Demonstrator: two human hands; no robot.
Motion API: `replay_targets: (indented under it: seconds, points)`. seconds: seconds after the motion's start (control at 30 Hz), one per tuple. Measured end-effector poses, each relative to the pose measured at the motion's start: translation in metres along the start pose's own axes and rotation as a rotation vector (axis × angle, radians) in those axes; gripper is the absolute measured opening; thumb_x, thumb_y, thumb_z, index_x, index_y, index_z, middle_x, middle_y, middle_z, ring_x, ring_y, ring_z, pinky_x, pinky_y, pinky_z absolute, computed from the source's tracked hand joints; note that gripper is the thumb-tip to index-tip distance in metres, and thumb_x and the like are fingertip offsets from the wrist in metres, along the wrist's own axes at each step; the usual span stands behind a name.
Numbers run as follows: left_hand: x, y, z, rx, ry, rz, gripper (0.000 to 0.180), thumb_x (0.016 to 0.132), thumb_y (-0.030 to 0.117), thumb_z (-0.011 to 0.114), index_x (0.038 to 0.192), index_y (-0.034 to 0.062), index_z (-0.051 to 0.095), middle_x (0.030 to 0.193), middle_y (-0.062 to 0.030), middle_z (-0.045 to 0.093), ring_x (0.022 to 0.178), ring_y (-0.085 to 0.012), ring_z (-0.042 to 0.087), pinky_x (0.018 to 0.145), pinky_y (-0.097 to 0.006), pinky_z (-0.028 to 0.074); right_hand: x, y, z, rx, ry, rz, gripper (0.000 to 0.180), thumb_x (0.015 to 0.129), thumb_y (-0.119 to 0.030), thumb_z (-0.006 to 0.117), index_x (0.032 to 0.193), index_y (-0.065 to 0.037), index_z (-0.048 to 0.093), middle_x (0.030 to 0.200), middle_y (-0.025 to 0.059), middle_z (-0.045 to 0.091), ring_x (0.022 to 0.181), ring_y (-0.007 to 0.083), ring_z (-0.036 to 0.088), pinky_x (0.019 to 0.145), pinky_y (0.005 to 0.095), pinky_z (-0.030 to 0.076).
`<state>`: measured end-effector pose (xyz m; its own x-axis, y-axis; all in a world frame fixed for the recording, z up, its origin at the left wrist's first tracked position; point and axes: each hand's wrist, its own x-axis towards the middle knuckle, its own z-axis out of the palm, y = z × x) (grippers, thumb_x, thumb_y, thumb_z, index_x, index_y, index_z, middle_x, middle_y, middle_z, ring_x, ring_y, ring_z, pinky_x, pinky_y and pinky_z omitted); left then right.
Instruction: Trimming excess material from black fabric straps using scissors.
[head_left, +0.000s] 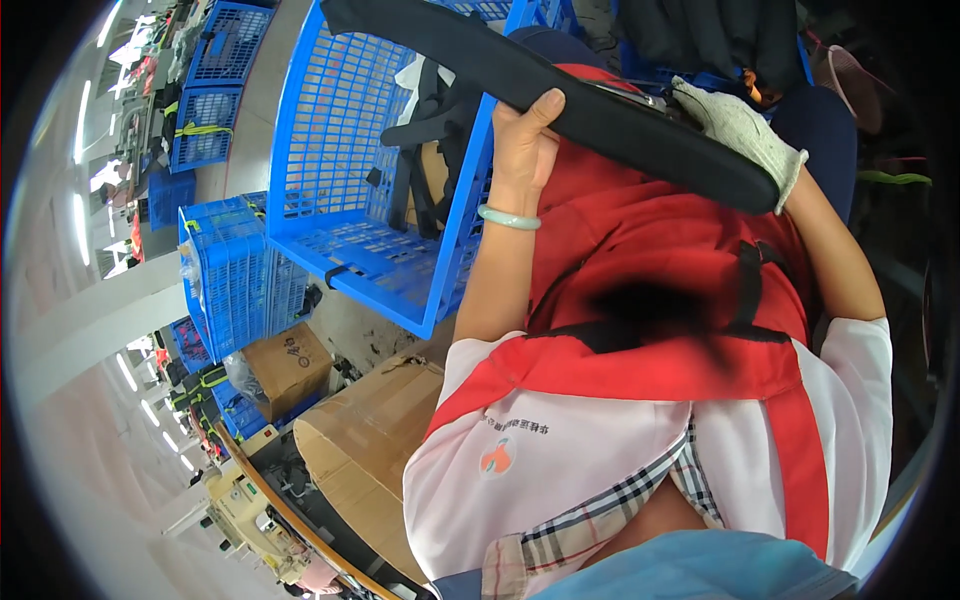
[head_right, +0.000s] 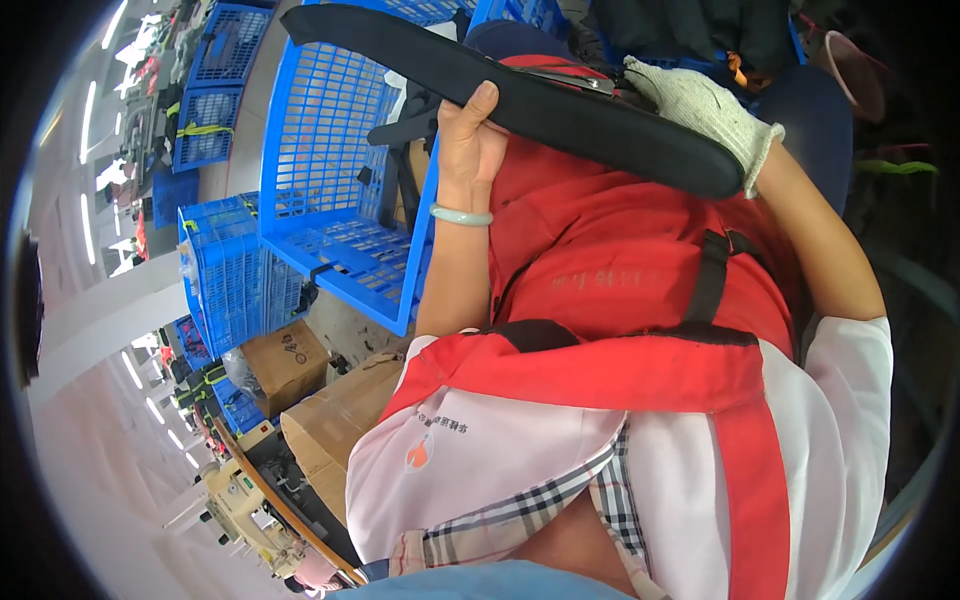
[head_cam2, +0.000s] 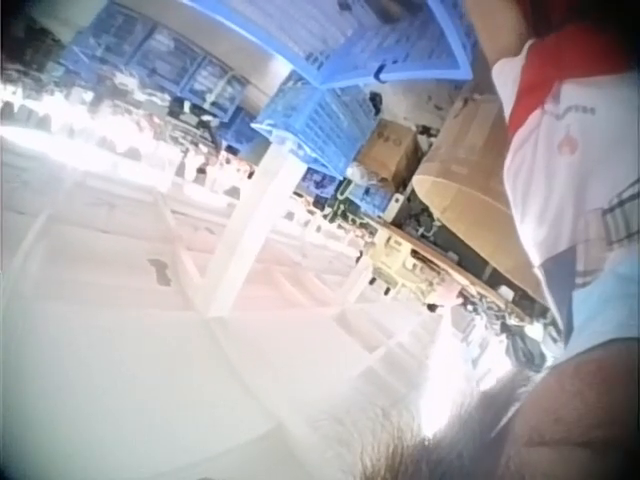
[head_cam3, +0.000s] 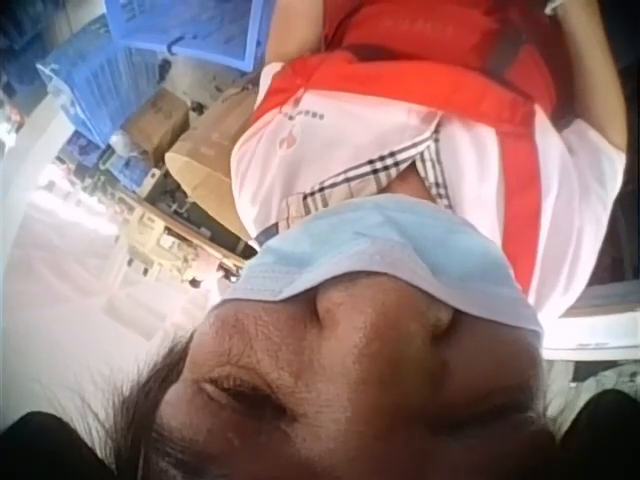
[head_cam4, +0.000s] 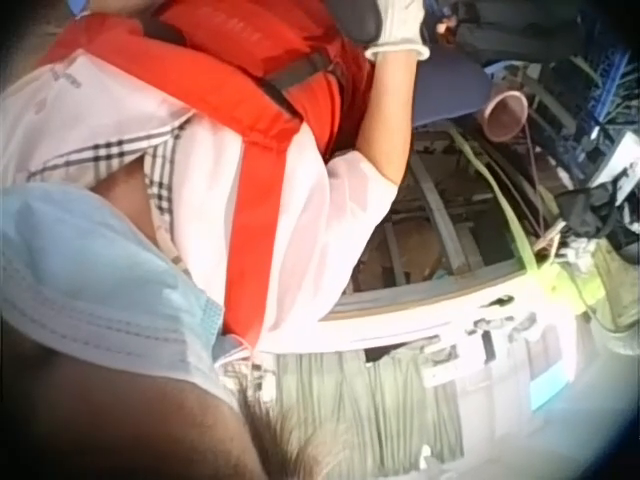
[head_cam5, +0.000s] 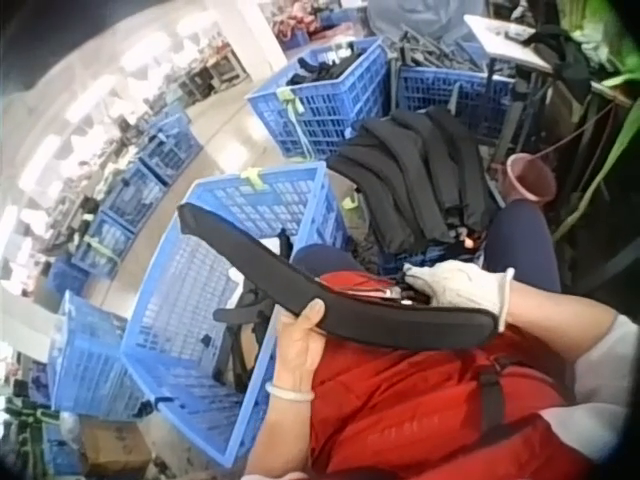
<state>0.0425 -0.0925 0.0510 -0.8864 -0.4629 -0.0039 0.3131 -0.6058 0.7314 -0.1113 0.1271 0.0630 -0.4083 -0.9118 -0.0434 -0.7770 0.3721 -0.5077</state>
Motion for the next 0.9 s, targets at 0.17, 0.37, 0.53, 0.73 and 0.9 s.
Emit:
replay_targets:
  seconds: [0.17,0.37,0.53,0.73,0.9]
  points:
    - [-0.004,-0.01,0.002,0.079,-0.02,-0.007,0.033,0.078,-0.001,0.073,0.108,0.0037,0.058,0.1,-0.0057,0.063,0.095,-0.0185,0.061,0.09,-0.031,0.048,-0.006,-0.009,0.008,-0.057,-0.021,0.058,0.045,0.088,-0.02,0.056,0.13,-0.004,0.046,0.103,0.0212,0.063,0.096,0.0368,0.061,0.08,0.0423,0.049]
    - [-0.003,-0.014,0.0,-0.004,-0.07,-0.047,0.035,0.078,-0.001,0.072,0.11,0.0043,0.058,0.104,-0.008,0.064,0.097,-0.0203,0.061,0.092,-0.034,0.048,-0.006,-0.012,0.015,-0.07,-0.008,0.054,0.044,0.089,-0.021,0.054,0.129,-0.003,0.045,0.103,0.0213,0.063,0.094,0.0372,0.061,0.079,0.0431,0.049]
    - [-0.006,-0.007,0.007,-0.075,-0.042,-0.119,0.033,0.082,0.002,0.069,0.112,0.0065,0.057,0.104,-0.0041,0.063,0.099,-0.0173,0.06,0.092,-0.032,0.048,-0.007,-0.023,-0.003,0.28,-0.116,0.215,0.033,0.093,-0.024,0.053,0.118,-0.003,0.053,0.087,0.0188,0.064,0.081,0.0346,0.062,0.072,0.04,0.047]
    - [-0.006,-0.009,-0.007,-0.075,-0.067,-0.133,0.034,0.083,0.002,0.068,0.116,0.0051,0.057,0.107,-0.0038,0.063,0.102,-0.018,0.06,0.093,-0.033,0.047,-0.027,0.012,0.027,0.262,0.152,0.023,0.043,0.09,-0.028,0.057,0.122,0.001,0.05,0.092,0.021,0.064,0.085,0.0384,0.062,0.075,0.0407,0.047]
    - [-0.009,-0.013,-0.008,-0.079,-0.059,-0.111,0.029,0.085,0.002,0.066,0.112,0.0048,0.058,0.107,-0.0061,0.063,0.101,-0.0208,0.06,0.094,-0.036,0.047,-0.027,-0.003,0.014,0.132,0.109,-0.053,0.052,0.089,-0.03,0.057,0.127,0.003,0.046,0.094,0.0241,0.063,0.09,0.0412,0.06,0.077,0.0446,0.047]
